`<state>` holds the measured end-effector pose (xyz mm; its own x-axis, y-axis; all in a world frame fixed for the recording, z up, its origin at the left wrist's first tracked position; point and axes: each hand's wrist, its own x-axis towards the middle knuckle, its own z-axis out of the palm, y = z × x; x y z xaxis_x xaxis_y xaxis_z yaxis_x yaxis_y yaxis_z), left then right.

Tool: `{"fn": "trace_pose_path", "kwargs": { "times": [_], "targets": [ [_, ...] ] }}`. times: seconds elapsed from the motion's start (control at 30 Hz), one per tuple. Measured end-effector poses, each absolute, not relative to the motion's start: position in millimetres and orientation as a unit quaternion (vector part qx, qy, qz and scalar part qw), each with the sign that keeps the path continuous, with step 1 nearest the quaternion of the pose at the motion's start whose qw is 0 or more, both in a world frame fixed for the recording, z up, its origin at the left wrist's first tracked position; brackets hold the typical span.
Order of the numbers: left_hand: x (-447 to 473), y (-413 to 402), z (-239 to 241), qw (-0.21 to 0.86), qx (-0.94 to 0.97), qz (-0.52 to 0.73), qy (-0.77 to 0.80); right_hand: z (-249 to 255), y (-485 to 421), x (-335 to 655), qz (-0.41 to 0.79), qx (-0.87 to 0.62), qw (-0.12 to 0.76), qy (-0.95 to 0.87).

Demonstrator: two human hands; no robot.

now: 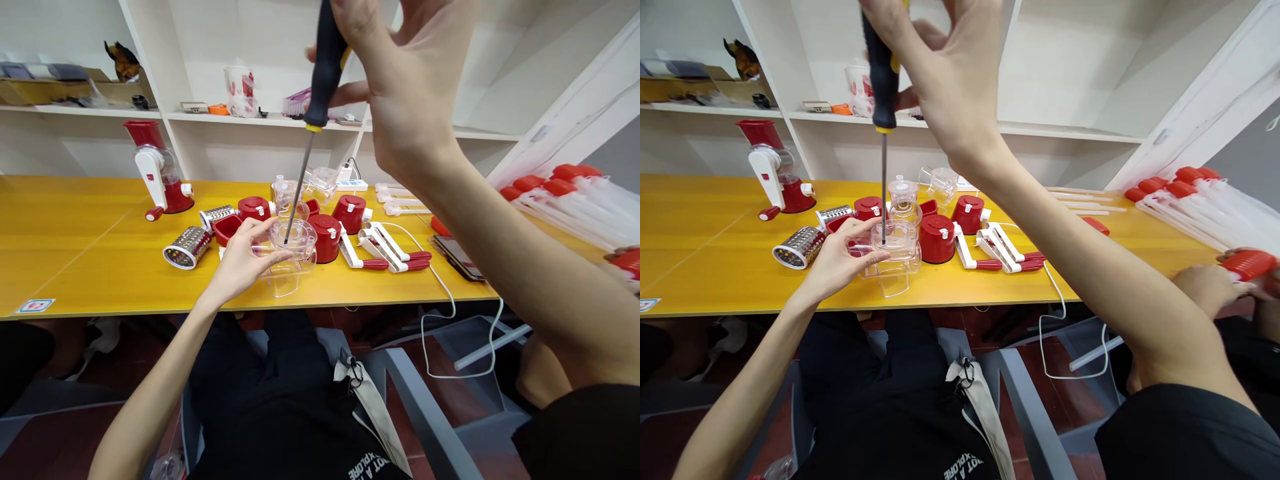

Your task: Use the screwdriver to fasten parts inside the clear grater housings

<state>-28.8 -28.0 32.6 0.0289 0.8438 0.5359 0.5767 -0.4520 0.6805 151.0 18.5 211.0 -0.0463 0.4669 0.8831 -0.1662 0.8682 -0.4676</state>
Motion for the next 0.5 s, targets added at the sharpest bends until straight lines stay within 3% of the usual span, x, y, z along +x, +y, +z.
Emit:
{"fn": "trace_pose_path", "kwargs": {
  "times": [0.23, 0.5],
  "targets": [
    [-27, -26, 32, 0.129, 0.703, 0.479, 0.510, 222, 8, 143, 0.293, -0.078, 0.550, -0.778],
    [-29, -28, 33, 0.128, 0.706, 0.479, 0.505, 221, 18, 137, 0.129, -0.106, 0.670, -0.723]
  ]
}}
